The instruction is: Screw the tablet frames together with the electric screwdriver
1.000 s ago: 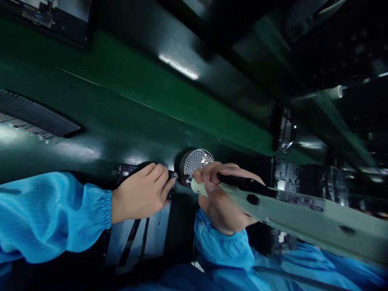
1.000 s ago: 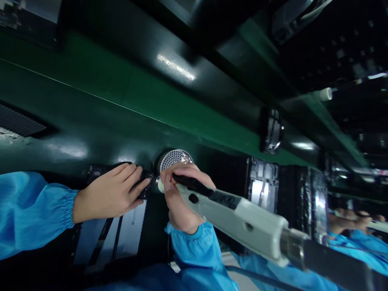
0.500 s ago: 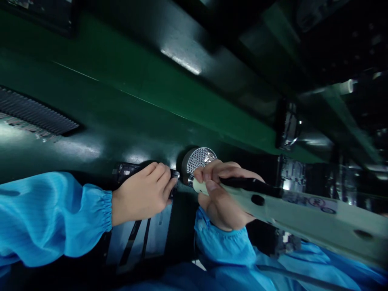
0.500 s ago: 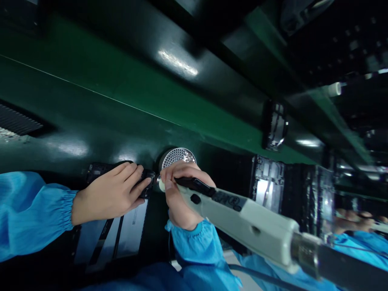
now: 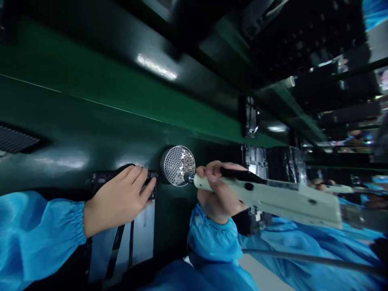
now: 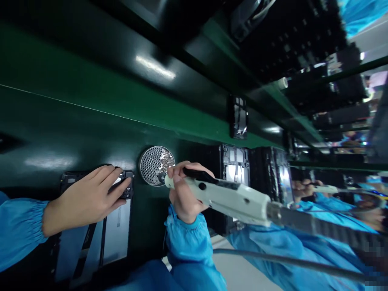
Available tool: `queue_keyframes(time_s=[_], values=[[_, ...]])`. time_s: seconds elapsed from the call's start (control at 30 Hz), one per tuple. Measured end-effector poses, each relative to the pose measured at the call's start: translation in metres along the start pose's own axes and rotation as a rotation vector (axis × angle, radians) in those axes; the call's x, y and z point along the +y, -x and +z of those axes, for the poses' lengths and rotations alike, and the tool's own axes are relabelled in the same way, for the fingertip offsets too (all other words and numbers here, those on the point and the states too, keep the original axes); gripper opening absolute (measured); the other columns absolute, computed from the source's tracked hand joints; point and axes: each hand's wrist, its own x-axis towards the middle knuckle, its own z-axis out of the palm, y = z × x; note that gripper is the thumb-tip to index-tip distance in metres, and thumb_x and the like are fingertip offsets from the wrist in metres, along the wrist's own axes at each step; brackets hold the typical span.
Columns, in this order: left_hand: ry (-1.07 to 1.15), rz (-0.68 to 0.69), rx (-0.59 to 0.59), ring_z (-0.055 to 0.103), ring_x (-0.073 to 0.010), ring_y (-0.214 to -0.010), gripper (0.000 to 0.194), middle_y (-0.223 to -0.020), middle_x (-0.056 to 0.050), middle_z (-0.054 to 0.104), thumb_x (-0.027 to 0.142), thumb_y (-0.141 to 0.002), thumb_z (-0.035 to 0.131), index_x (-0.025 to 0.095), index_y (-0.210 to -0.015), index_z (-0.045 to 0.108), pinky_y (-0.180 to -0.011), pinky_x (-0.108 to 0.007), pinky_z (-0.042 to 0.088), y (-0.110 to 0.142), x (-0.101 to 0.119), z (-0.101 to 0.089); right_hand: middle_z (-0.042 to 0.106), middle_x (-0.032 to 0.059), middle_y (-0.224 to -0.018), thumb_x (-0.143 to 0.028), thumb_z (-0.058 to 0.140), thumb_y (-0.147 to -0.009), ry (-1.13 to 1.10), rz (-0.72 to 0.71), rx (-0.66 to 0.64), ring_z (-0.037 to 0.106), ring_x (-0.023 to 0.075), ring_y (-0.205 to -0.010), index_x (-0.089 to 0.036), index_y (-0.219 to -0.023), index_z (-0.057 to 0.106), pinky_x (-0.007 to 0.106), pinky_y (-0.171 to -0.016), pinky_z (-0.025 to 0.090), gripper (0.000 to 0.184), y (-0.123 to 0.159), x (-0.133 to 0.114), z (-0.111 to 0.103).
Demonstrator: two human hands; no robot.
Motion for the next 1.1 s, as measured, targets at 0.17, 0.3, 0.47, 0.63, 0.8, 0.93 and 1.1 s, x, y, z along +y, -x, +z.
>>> queue_keyframes(time_s=[0.17, 0.3, 0.47, 0.63, 0.8, 0.93, 1.1], values=[[0.031, -0.019, 0.006, 0.067, -0.0394, -0.108, 0.043, -0.114, -0.028, 0.069, 0.033, -0.095, 0.063, 0.002, -0.125, 0.068, -0.088, -0.051, 0.058, 0.000, -0.001, -0.001, 0.054, -0.0034, -0.065, -0.009, 0.071, -0.065, -0.009, 0.005, 0.003, 0.057, 0.0147, -0.060, -0.023, -0.087, 0.072, 0.029, -0.052, 0.050, 0.025, 0.002, 0.011, 0.000], [0.035, -0.015, 0.013, 0.067, -0.0396, -0.107, 0.043, -0.113, -0.028, 0.069, 0.033, -0.095, 0.063, 0.001, -0.125, 0.068, -0.088, -0.051, 0.058, 0.000, -0.001, 0.000, 0.054, -0.0030, -0.065, -0.010, 0.073, -0.067, 0.004, -0.007, 0.006, 0.057, 0.0150, -0.060, -0.022, -0.087, 0.072, 0.029, -0.051, 0.050, 0.023, 0.002, 0.014, -0.004], [0.029, -0.014, 0.006, 0.067, -0.0396, -0.108, 0.043, -0.114, -0.028, 0.069, 0.032, -0.096, 0.062, 0.001, -0.125, 0.068, -0.088, -0.051, 0.058, 0.000, 0.000, -0.001, 0.054, -0.0030, -0.065, -0.009, 0.072, -0.068, 0.023, 0.007, 0.000, 0.057, 0.0154, -0.060, -0.024, -0.086, 0.072, 0.030, -0.050, 0.051, 0.023, 0.002, 0.015, -0.007], [0.027, -0.011, 0.002, 0.066, -0.0391, -0.108, 0.043, -0.113, -0.027, 0.069, 0.032, -0.096, 0.062, 0.002, -0.125, 0.068, -0.088, -0.050, 0.058, 0.000, 0.000, -0.001, 0.053, -0.0028, -0.064, -0.011, 0.072, -0.068, 0.035, -0.015, 0.007, 0.056, 0.0156, -0.059, -0.024, -0.085, 0.072, 0.030, -0.048, 0.050, 0.022, 0.000, 0.016, -0.007], [0.022, -0.016, 0.008, 0.066, -0.0383, -0.107, 0.044, -0.113, -0.026, 0.069, 0.034, -0.095, 0.063, 0.002, -0.125, 0.068, -0.088, -0.049, 0.058, 0.000, -0.001, -0.001, 0.054, -0.0029, -0.063, -0.009, 0.073, -0.067, -0.003, -0.029, -0.021, 0.055, 0.0149, -0.057, -0.022, -0.079, 0.069, 0.028, -0.047, 0.048, 0.018, 0.000, 0.017, -0.006], [-0.014, -0.006, 0.008, 0.066, -0.0378, -0.107, 0.046, -0.114, -0.026, 0.070, 0.035, -0.096, 0.061, -0.001, -0.124, 0.068, -0.090, -0.049, 0.056, 0.001, 0.000, 0.000, 0.056, -0.0030, -0.065, -0.008, 0.071, -0.067, 0.018, -0.018, 0.002, 0.058, 0.0146, -0.059, -0.022, -0.090, 0.072, 0.028, -0.051, 0.050, 0.026, 0.001, 0.013, -0.005], [-0.043, 0.007, 0.012, 0.066, -0.0361, -0.106, 0.048, -0.113, -0.025, 0.071, 0.037, -0.101, 0.054, -0.003, -0.122, 0.068, -0.092, -0.046, 0.054, 0.001, 0.000, 0.002, 0.056, -0.0041, -0.066, -0.007, 0.070, -0.067, -0.014, -0.065, -0.062, 0.056, 0.0126, -0.060, -0.024, -0.092, 0.074, 0.026, -0.051, 0.048, 0.031, 0.001, -0.013, 0.003]])
